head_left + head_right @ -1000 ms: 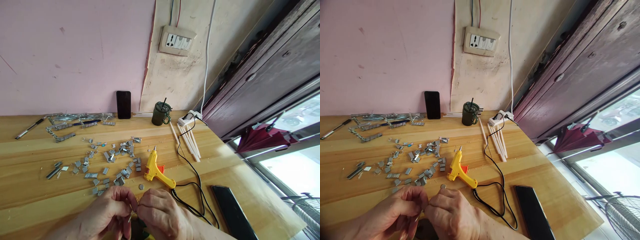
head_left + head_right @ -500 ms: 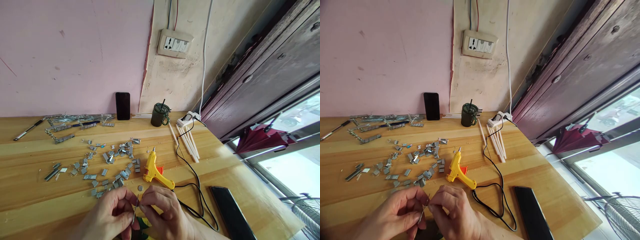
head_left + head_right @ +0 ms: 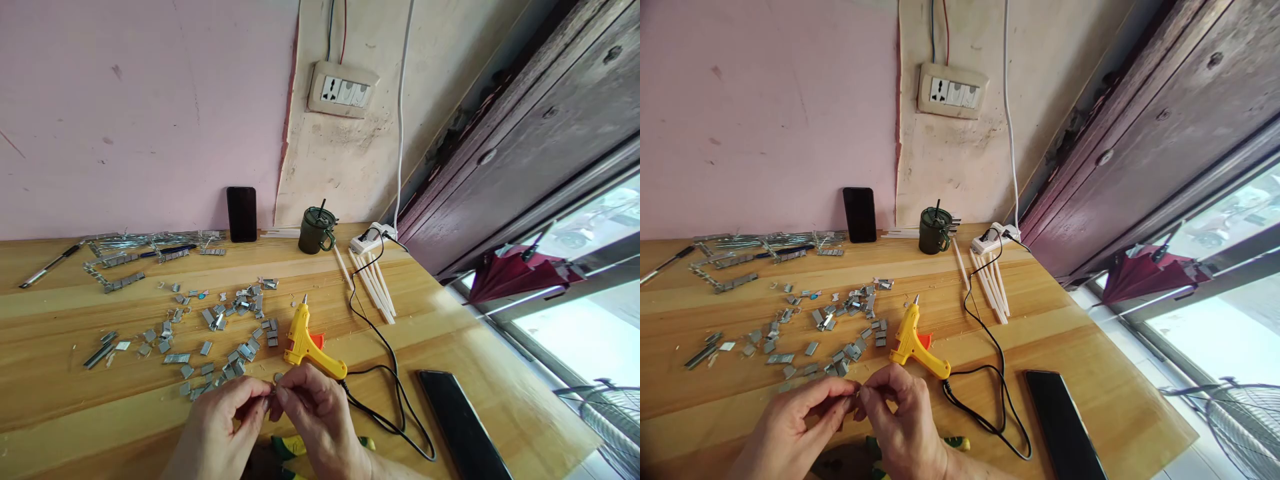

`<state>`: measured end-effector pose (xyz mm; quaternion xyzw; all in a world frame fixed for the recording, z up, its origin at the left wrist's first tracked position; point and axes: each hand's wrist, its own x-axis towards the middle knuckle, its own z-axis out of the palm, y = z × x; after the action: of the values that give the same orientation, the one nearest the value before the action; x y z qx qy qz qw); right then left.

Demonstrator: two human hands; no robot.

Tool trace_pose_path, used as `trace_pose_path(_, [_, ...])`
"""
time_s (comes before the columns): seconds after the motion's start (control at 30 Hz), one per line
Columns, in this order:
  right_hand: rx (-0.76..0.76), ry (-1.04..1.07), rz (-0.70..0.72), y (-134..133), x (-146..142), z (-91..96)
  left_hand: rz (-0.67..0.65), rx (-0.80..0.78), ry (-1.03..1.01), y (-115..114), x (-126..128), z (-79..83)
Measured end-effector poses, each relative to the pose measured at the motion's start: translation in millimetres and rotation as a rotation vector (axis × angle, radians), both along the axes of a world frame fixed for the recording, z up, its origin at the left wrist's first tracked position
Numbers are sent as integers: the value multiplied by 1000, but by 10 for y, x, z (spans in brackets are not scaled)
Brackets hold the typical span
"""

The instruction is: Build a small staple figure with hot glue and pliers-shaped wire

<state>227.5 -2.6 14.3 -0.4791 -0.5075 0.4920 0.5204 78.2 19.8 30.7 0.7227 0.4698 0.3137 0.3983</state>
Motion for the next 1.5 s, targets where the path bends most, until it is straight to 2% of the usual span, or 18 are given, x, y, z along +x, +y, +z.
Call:
trace_pose_path(0.13, [-16,51,-46,22,-32,-9,-24,117,24,37,2,-45])
trace_pose_path(0.33, [-175,414,-2,75,-75,-71,-35,521,108,78,-7,-92])
trace_pose_path(0.47, [-191,455,13,101,-77,-95,-40,726,208,89,-35,-136])
trace_pose_path(0.57, [-197,470,14,110,-69,-95,-21,789,217,104,-55,-156])
trace_pose_path(0.67, [-179,463,15,102,-60,-92,-20,693,139,108,-54,-127])
trace_pose_path(0.83, [-107,391,-11,45,-51,-86,9,127,20,62,17,-18])
trace_pose_path(0.9, [-88,345,-19,31,-53,-83,26,-24,-18,38,50,2])
trace_pose_path(1.0, [-88,319,-20,36,-64,-83,45,-55,-47,14,64,-12])
trace_pose_path(1.07, [-103,333,-14,48,-70,-87,51,43,-18,9,44,-42])
trace_pose_path(1.17, [-115,348,-14,56,-70,-98,-31,220,53,3,-4,-83])
trace_pose_path(1.23, [-115,351,-22,49,-65,-107,-82,234,100,-6,-19,-86])
trace_pose_path(1.3, [-117,351,-22,37,-56,-114,-75,158,123,-11,-9,-59])
trace_pose_path(1.43, [-129,352,24,18,-30,-103,-79,-98,58,41,31,69])
trace_pose_path(1.5, [-133,350,56,15,-12,-85,-80,-152,55,93,30,141])
